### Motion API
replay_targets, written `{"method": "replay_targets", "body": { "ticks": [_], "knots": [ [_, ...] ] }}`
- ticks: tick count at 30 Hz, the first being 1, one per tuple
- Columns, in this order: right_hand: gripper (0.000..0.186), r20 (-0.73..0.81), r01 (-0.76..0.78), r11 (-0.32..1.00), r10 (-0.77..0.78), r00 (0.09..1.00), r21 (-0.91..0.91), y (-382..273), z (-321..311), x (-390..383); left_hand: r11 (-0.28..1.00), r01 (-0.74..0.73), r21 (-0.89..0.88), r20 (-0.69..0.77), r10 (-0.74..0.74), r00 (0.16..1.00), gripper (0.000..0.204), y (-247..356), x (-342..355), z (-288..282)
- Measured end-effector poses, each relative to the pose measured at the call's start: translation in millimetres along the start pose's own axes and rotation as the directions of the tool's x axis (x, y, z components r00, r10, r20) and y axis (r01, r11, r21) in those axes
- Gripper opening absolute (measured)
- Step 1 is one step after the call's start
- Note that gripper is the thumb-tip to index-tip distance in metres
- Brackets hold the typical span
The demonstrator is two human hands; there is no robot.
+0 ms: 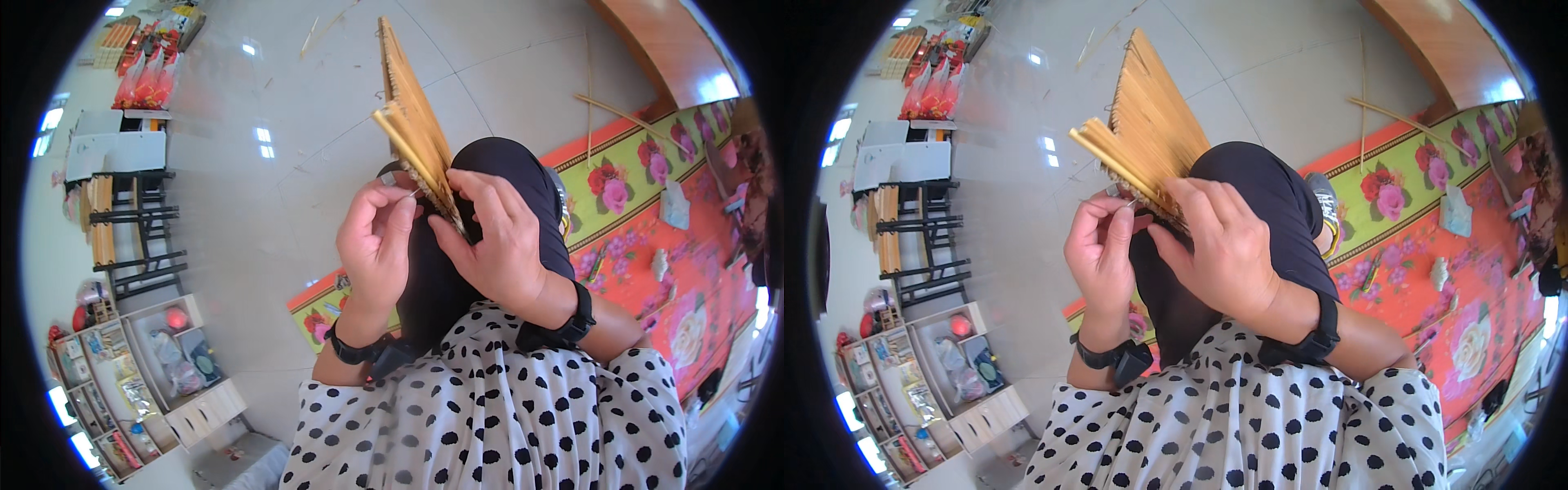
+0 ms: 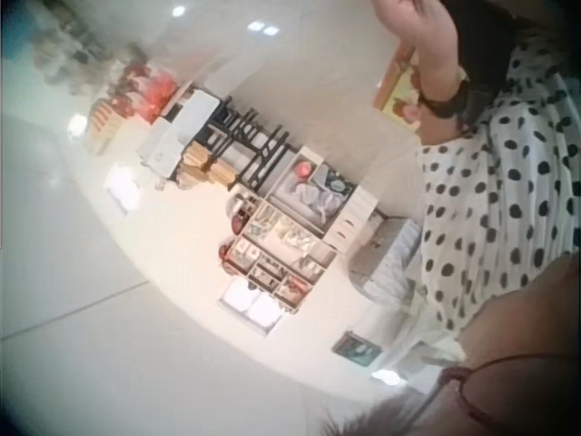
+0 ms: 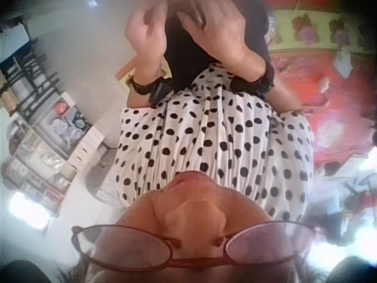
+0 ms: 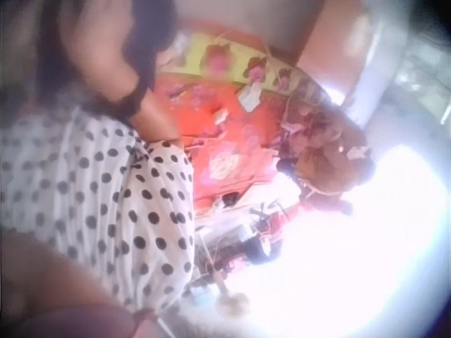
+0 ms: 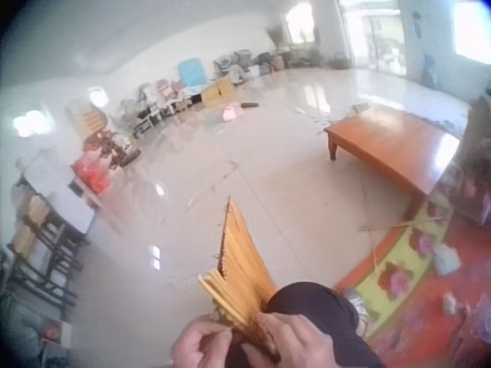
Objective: The person sits on a floral mat and weaves a bamboo mat by threading white string through the ends of bamboo strips using a needle. They repeatedly pull the string through the strips and adjust the mat's position.
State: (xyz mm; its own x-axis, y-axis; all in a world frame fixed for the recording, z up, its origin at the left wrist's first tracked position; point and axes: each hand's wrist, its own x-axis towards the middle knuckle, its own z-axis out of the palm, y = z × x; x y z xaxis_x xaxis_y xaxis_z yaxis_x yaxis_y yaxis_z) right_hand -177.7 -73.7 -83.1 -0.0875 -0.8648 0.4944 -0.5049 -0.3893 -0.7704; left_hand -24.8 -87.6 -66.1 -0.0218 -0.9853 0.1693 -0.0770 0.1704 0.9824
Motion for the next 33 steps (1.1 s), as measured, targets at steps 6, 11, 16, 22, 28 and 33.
{"method": "replay_targets", "body": {
  "ticks": [6, 11, 16, 22, 28, 33],
  "knots": [
    [0.036, -0.023, -0.056, 0.992, 0.054, 0.998, -0.110, -9, 17, 8, 0.991, -0.072, -0.110, 0.068, 0.079, 0.995, 0.006, -12, 5, -8],
    [0.031, -0.115, 0.019, 0.982, -0.041, 0.992, -0.189, -15, 29, 2, 0.989, -0.065, -0.135, 0.049, 0.072, 0.996, 0.007, -11, -2, -11],
    [0.037, -0.134, 0.091, 0.974, -0.121, 0.984, -0.208, -16, 41, -7, 0.982, -0.058, -0.177, -0.016, 0.056, 0.998, 0.007, -23, -12, -23],
    [0.050, 0.009, 0.033, 0.999, -0.033, 0.999, 0.029, -15, 47, -18, 0.953, 0.076, -0.294, -0.086, -0.106, 0.991, 0.017, -26, -13, -40],
    [0.055, 0.108, -0.102, 0.960, 0.076, 0.991, 0.262, -3, 43, -21, 0.978, -0.013, -0.208, -0.154, -0.019, 0.988, 0.016, -29, -12, -40],
    [0.067, 0.215, -0.019, 0.974, -0.031, 0.976, 0.226, 6, 40, -17, 0.958, -0.003, -0.287, -0.018, -0.003, 1.000, 0.016, -27, -17, -40]
  ]
}}
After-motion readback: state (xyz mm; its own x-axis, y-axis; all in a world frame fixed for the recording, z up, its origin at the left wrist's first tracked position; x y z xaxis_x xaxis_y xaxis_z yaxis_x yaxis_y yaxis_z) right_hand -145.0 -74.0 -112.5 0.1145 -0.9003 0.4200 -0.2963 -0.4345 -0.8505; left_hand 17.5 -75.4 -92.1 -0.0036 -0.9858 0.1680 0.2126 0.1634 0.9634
